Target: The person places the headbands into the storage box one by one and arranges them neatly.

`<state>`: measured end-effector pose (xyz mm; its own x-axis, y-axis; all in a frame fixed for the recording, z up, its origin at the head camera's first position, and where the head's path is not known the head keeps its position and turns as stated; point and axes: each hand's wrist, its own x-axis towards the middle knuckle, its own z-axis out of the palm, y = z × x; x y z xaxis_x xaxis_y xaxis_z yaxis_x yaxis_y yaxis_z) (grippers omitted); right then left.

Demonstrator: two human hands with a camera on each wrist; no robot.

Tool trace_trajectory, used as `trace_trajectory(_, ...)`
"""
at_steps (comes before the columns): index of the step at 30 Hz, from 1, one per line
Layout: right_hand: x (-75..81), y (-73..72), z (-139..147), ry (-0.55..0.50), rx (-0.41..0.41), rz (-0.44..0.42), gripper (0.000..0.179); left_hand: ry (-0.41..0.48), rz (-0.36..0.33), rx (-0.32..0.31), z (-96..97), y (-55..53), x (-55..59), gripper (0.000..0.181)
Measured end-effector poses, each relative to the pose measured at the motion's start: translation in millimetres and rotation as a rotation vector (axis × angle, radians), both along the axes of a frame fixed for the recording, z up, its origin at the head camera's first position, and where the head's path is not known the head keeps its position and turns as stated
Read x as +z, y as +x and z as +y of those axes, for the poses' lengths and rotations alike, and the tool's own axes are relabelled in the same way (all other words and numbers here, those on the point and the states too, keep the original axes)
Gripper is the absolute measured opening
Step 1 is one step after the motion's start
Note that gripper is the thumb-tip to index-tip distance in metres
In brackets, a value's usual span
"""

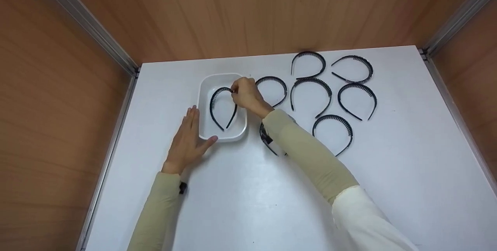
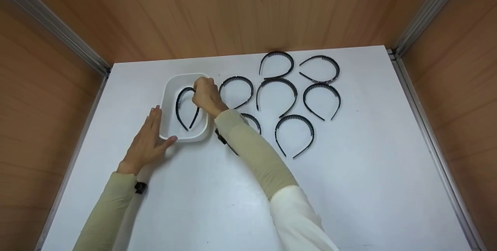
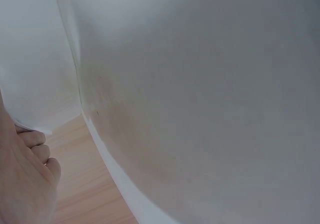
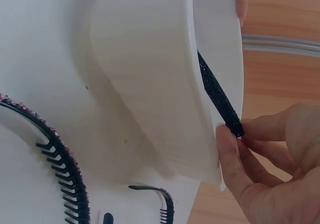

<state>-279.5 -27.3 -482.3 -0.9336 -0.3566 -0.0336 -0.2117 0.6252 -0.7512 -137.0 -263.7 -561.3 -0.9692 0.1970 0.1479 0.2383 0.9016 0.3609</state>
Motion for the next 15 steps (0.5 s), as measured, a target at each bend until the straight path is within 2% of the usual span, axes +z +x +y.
trace_trajectory(11, 0.5, 1.0, -0.7, -0.01, 0.001, 0.027, 0.019, -0.009, -0.015, 0.006, 0.3, -1.8, 1.7, 0.113)
trace_trajectory(15, 0.9, 2.1, 0.2, -0.007, 0.006, 0.004, 0.025, -0.01, -0.035, 0.012, 0.2, -1.7, 0.9, 0.114)
